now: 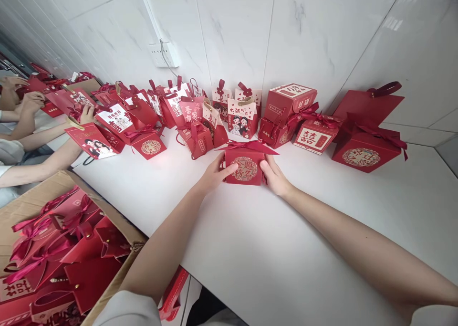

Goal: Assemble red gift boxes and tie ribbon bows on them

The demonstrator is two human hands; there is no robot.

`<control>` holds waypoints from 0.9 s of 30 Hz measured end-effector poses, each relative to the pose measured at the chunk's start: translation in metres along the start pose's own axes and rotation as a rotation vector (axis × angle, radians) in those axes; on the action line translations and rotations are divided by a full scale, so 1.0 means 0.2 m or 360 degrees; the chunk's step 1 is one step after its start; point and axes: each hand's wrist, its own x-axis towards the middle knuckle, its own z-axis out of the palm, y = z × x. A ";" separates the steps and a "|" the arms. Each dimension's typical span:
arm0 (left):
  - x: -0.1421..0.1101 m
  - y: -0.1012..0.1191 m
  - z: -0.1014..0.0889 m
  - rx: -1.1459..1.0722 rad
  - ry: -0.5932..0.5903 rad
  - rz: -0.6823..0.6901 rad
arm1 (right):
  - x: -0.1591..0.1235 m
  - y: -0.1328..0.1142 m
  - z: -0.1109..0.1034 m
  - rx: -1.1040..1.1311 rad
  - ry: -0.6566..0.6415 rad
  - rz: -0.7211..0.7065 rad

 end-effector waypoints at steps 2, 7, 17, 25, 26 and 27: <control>0.02 -0.02 0.04 -0.0138 0.0102 -0.0234 | 0.01 -0.01 0.02 0.0117 0.0050 0.0112; 0.04 -0.03 0.08 -0.0228 0.0296 -0.0399 | 0.04 -0.04 0.01 0.0368 -0.0077 0.0189; 0.03 -0.06 0.07 -0.0115 0.0366 -0.0091 | 0.06 0.03 -0.03 0.0636 -0.0226 0.0302; 0.04 -0.11 0.05 0.0072 0.0314 0.0225 | 0.06 0.05 -0.06 0.0607 -0.0296 0.0254; 0.03 -0.11 0.05 0.0143 0.0317 0.0226 | 0.06 0.05 -0.07 0.0596 -0.0295 0.0259; 0.03 -0.10 0.04 0.0211 0.0323 0.0223 | 0.06 0.05 -0.07 0.0587 -0.0297 0.0267</control>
